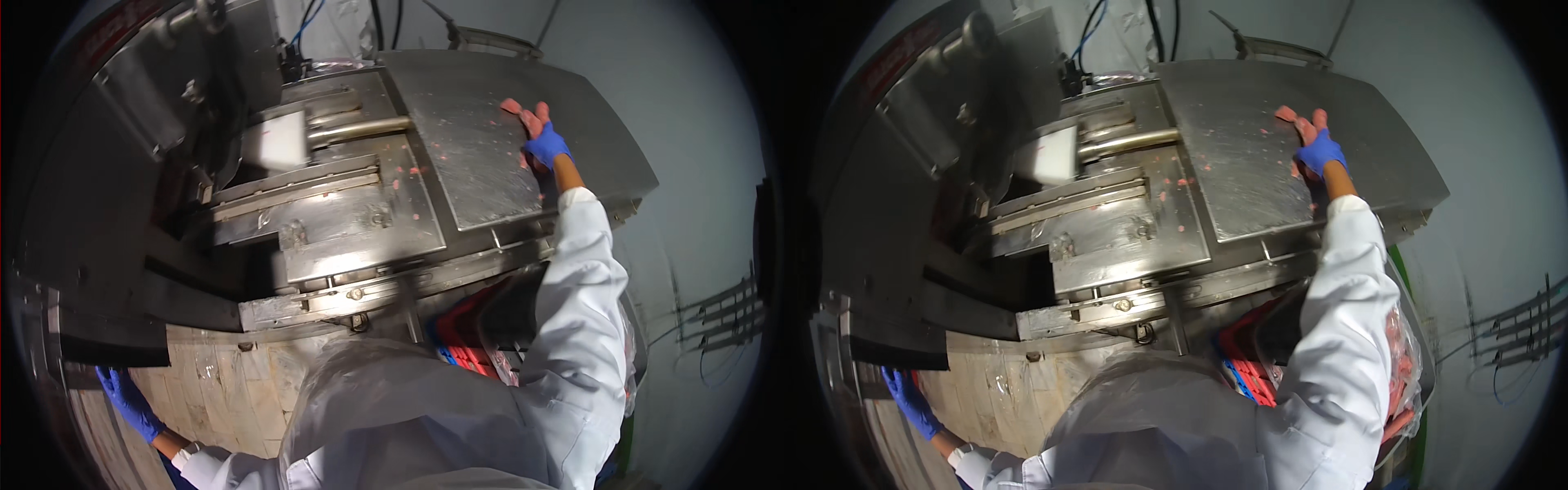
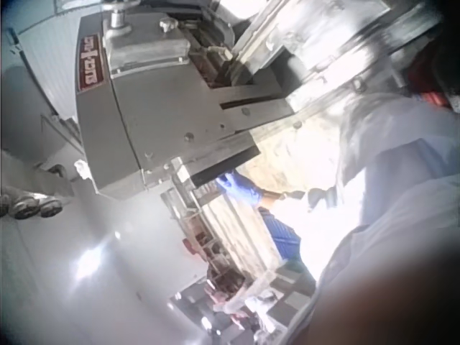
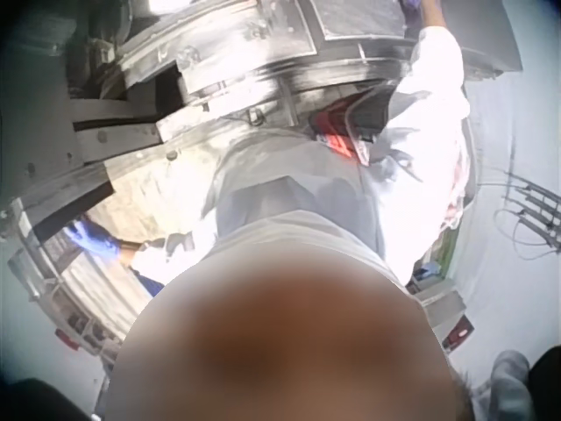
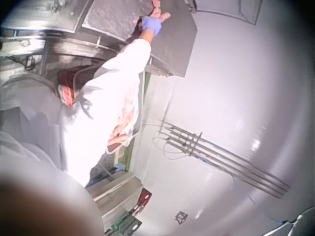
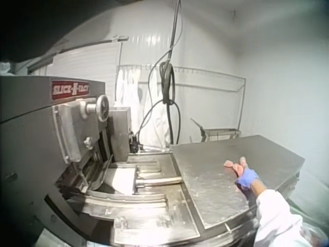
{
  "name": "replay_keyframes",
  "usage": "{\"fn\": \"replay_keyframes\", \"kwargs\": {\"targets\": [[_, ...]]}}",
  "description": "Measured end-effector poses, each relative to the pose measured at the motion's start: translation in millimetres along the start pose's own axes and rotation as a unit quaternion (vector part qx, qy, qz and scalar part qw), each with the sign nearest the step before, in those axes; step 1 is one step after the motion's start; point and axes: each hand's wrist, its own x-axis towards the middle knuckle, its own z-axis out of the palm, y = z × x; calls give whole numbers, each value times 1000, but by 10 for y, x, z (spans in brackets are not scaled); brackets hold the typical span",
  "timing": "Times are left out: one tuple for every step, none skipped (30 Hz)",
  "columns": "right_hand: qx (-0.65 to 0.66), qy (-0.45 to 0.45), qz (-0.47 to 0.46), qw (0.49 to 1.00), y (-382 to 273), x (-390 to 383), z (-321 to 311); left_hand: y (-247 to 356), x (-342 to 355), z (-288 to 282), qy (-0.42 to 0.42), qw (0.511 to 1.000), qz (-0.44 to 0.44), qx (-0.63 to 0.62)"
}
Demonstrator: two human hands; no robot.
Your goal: The person operates a meat slicing machine in a food processing facility. They place long logs of processed meat into the machine, which slices them into round pieces. The person then collects the sliced meat from the output tray and transfers it into plastic-lined crates for storage.
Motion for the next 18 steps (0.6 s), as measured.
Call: {"fn": "replay_keyframes", "kwargs": {"targets": [[-2,3,-1,1000,24,43,-31,-81,45,-16,0,1000,5,-3],[6,-22,-47,999,131,171,-138,-127,94,54,0,1000,-15,-20],[11,-48,-89,995,198,257,-209,-92,102,265,2,1000,-15,-18],[-23,-118,-102,988,-101,237,-335,-87,88,209,-1,1000,-11,-26],[-59,-186,-116,974,-543,82,-634,-79,58,110,-3,999,-6,-33],[-87,-208,-138,964,-992,-178,-828,-10,48,101,-11,999,0,-30],[-111,-238,-166,950,-1190,-142,-928,-10,68,202,-30,999,4,-41],[-169,-235,-246,925,-1489,-177,-975,5,63,272,-48,998,10,-49],[-199,-244,-249,916,-2048,-512,-1046,111,-2,260,-34,999,11,-38],[-208,-244,-313,894,-2304,-463,-1017,121,-6,267,-27,999,11,-43],[-225,-257,-318,884,-2697,-591,-995,64,-17,240,-18,999,9,-48],[-218,-280,-369,859,-2938,-425,-860,11,1,226,-24,998,6,-55],[-218,-294,-357,859,-3263,-591,-807,-10,-4,181,-24,998,3,-56],[-218,-308,-347,859,-3611,-785,-726,-24,-18,141,-23,998,1,-57],[-178,-319,-344,865,-3840,-827,-528,-19,-24,154,-20,998,-1,-56],[-184,-319,-376,850,-4046,-894,-346,1,-29,192,-18,998,-5,-54],[-221,-275,-458,816,-4163,-670,12,4,-7,250,-21,998,-8,-55],[-207,-277,-465,815,-4284,-642,298,5,-23,249,-20,999,-2,-47]]}}
